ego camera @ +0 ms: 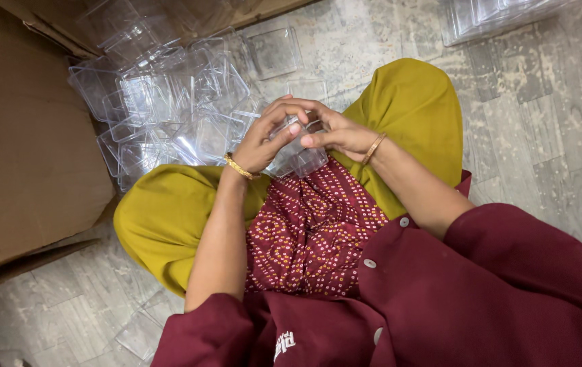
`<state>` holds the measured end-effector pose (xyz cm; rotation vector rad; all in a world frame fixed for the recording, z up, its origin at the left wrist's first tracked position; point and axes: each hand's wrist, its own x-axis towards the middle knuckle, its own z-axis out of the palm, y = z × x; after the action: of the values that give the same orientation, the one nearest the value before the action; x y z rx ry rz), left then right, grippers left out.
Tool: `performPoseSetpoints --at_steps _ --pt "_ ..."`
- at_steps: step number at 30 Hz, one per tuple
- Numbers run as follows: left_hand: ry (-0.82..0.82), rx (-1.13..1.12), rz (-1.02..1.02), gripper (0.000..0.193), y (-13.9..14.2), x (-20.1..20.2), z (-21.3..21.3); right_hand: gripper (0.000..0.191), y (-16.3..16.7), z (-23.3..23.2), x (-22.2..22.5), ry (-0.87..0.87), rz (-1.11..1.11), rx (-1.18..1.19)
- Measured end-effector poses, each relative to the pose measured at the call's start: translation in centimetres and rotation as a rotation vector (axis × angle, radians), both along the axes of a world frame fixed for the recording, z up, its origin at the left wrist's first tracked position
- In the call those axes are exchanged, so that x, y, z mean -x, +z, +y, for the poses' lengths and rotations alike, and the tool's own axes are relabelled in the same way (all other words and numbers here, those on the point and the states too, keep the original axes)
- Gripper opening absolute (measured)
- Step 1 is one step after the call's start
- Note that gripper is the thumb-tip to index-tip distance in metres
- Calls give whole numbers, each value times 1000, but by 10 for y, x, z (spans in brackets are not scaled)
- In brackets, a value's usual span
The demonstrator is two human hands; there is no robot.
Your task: The person sits on the floor among piles of clear plastic boxes and loose lids. They pick up a base, fit a lid onto it, press the edges to snap it closed, and place the finished box onto a stack or pile beside them, repeating this one box at a time.
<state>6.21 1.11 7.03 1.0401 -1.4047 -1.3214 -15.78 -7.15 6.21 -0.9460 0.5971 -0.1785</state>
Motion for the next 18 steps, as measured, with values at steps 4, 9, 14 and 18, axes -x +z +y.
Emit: performPoseSetpoints --at_steps 4,9,14,18 --pt "33 70 -61 20 -7 9 -1 87 1 4 -2 -37 -22 14" --pt "116 125 1 37 -14 11 -4 84 3 2 8 -75 238 387" --pt "516 -94 -21 35 -23 -1 -7 89 40 -81 98 -528 634 1289" --pt "579 -98 -34 26 -29 1 -12 79 59 -161 180 -711 1139 1806"
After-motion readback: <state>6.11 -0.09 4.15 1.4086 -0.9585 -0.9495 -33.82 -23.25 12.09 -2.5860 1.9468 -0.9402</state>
